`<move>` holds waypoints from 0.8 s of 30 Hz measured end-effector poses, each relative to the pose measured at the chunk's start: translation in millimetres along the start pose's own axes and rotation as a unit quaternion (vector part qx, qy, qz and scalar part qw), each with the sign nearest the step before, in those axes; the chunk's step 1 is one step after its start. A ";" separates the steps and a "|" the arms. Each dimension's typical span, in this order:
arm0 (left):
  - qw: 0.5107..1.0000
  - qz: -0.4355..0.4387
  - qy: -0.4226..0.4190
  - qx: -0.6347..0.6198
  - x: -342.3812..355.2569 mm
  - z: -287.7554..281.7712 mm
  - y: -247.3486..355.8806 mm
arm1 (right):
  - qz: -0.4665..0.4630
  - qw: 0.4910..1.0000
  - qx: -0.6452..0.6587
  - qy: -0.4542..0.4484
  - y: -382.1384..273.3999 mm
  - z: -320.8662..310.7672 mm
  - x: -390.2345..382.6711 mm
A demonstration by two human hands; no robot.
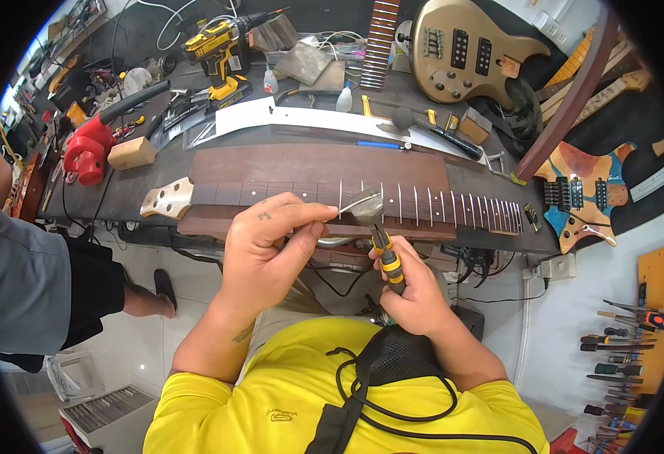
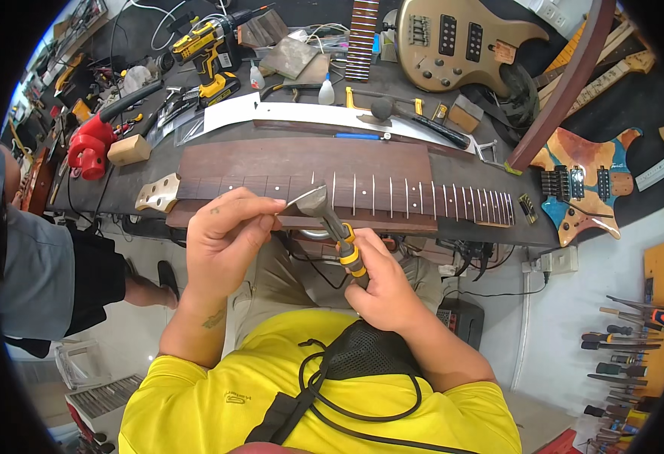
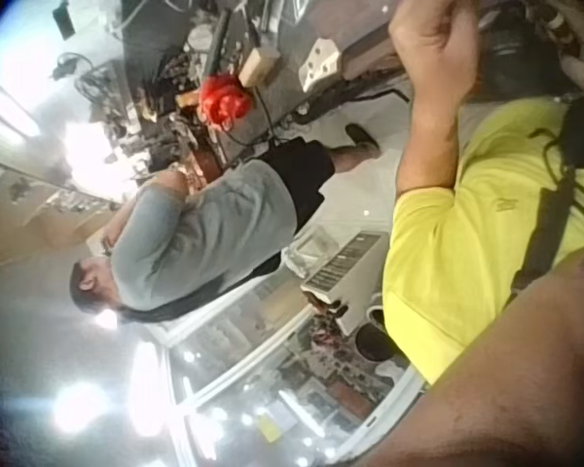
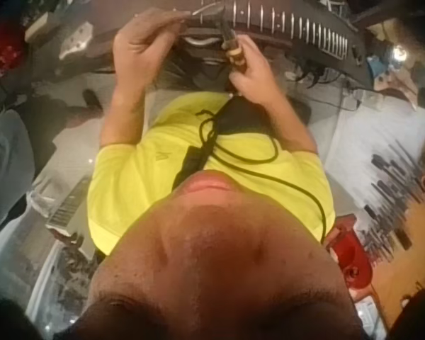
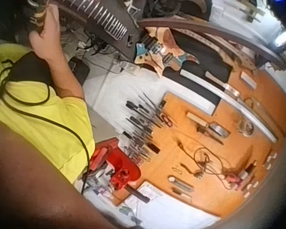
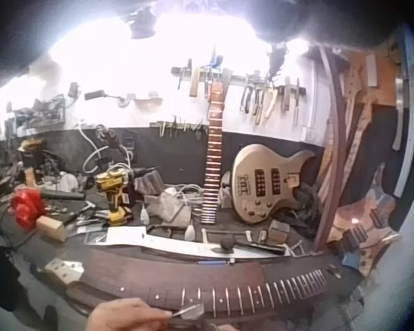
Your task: The person installs metal frets onto a wooden instrument neck by cutting metal wire with pliers, positioning the wire into pre-cut slots on the fretboard, and hammering them into place. They apply adhesive from a small bottle and use a blue tool to press on the frets.
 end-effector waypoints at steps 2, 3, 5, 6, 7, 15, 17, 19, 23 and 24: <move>1.000 0.000 -0.005 -0.009 -0.5 1.7 -0.8 | 0.000 1.000 -0.004 -0.002 -1.0 -1.8 -0.5; 1.000 -0.011 -0.004 -0.013 -0.8 3.6 -0.9 | 0.003 1.000 -0.010 -0.004 -0.8 -3.6 -0.6; 1.000 -0.022 -0.003 -0.017 -1.2 4.5 -0.3 | 0.006 1.000 -0.017 -0.006 2.1 -5.8 -1.4; 0.999 -0.040 -0.013 -0.027 -1.4 3.2 0.2 | 0.001 0.999 -0.032 -0.007 7.0 -6.3 -2.3; 0.997 -0.058 -0.023 -0.036 -1.2 2.7 0.2 | -0.004 0.999 -0.047 -0.007 9.6 -6.7 -2.8; 0.836 -0.134 -0.149 -0.511 17.8 39.1 -33.7 | 0.078 0.987 0.119 -0.068 2.4 4.9 -1.9; 0.743 -0.167 -0.278 -0.585 19.5 45.8 -44.0 | 0.089 0.979 0.164 -0.079 0.3 6.7 -1.6; 0.717 -0.144 -0.298 -0.614 24.2 50.9 -50.6 | 0.095 0.975 0.181 -0.087 -3.3 7.8 0.0; 0.683 -0.118 -0.350 -0.630 32.1 51.4 -44.9 | 0.020 0.984 0.145 -0.101 5.3 4.2 -1.7; 0.702 -0.108 -0.363 -0.603 31.7 50.3 -44.7 | 0.021 0.984 0.150 -0.098 -1.8 3.9 -1.0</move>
Point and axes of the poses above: each hand's wrist, its own x-axis towards the middle knuckle, its own z-axis out of the palm, y = z × x, the point moved 1 cm from there along x, towards the middle knuckle, and after that the axes turned 3 degrees about y, right-handed, at the moved point
